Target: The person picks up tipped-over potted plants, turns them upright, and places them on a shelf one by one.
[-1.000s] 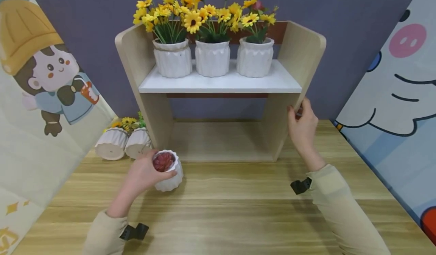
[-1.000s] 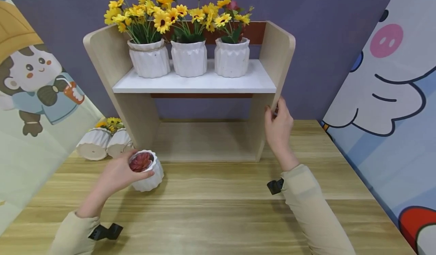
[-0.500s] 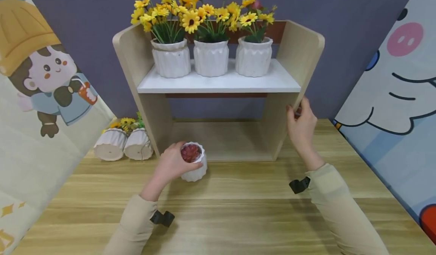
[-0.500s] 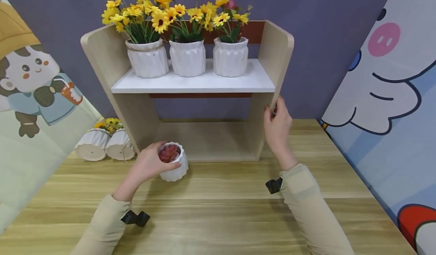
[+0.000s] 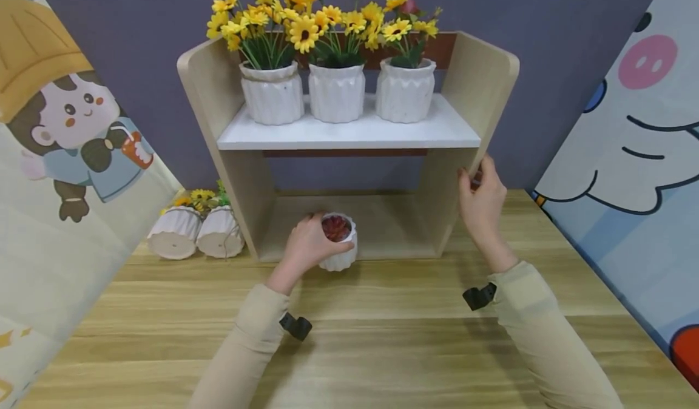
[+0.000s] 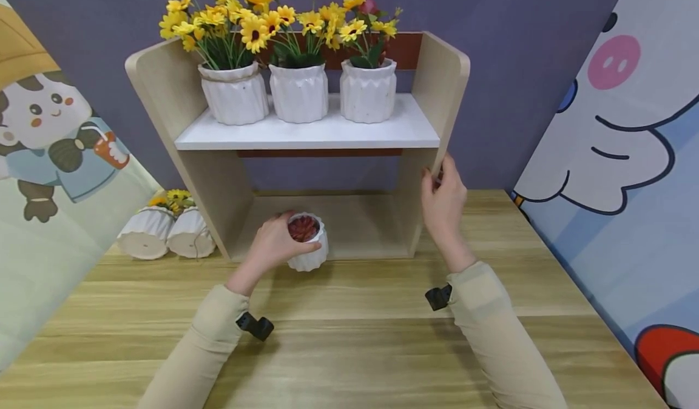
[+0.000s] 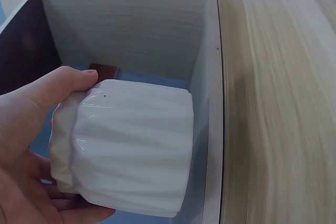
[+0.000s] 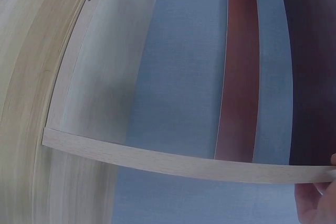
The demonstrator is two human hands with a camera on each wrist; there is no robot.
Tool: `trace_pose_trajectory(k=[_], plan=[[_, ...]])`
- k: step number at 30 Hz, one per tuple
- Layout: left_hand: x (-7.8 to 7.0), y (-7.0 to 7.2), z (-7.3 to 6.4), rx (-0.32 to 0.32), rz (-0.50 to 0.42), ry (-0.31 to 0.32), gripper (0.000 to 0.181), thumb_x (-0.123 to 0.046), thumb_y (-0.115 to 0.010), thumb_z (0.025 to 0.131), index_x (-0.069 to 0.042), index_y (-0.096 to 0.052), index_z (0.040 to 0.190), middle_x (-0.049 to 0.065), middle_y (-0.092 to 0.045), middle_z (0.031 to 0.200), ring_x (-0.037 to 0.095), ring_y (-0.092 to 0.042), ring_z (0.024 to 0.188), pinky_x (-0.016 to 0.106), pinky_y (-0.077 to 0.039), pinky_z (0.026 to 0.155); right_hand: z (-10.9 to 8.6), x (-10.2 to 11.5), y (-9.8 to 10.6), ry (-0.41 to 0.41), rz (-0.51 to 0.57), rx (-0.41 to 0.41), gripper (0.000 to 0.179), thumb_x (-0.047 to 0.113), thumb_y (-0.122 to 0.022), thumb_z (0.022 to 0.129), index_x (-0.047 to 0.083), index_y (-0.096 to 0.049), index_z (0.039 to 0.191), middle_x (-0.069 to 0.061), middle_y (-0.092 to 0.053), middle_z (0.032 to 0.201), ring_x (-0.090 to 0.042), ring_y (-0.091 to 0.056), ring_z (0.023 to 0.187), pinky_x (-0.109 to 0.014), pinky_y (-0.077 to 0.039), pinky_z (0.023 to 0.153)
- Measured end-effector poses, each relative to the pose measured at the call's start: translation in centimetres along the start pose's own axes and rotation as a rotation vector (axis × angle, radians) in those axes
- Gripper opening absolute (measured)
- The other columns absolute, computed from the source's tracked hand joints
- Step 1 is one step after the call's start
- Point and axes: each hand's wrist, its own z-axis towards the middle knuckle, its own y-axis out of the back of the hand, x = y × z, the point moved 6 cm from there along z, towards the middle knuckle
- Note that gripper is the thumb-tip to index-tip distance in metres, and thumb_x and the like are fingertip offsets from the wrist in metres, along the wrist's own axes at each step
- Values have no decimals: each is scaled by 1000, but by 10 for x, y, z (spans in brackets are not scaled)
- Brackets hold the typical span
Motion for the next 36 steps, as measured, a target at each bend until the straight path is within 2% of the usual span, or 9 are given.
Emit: trace_pose_trajectory(k=[13,20,24,32,36], plan=[[-19,-25,19,21,-1,-27,75,-56,-73,61,-10,-54,118,10,-60,103,27,-60,90,40,-50,73,0,0,0,10,-7,-18,34,18,-54,89,5,-52,120,-18,-63,105,-28,-65,85,-42,-53,69],[-26,-39,28,20,7,17,90,-61,-71,60,-10,-47,130,15,-56,114,32,-59,96,43,-50,77,0,1,0,18,-10,-35,34,16,-54,89,3,-52,120,-18,-63,104,-29,-65,85,-42,-53,68],[-28,-45,32,21,-7,32,92,-59,-72,61,-8,-43,133,16,-54,118,33,-58,98,44,-49,78,-2,0,-2,24,-1,-64,34,16,-53,89,3,-52,121,-18,-63,104,-30,-65,85,-43,-52,68],[-37,-58,41,67,-20,62,96,-58,-72,63,-10,-36,138,16,-51,126,34,-56,103,43,-49,81,-7,-2,-7,134,-86,-148,36,20,-50,92,2,-46,123,-24,-60,99,-37,-62,77,-47,-50,65],[-43,-66,45,100,-3,78,97,-58,-71,64,-9,-34,139,16,-48,128,34,-55,105,42,-49,82,-9,-4,-9,165,-114,-163,37,23,-49,93,0,-45,121,-26,-58,95,-39,-59,75,-49,-47,62]])
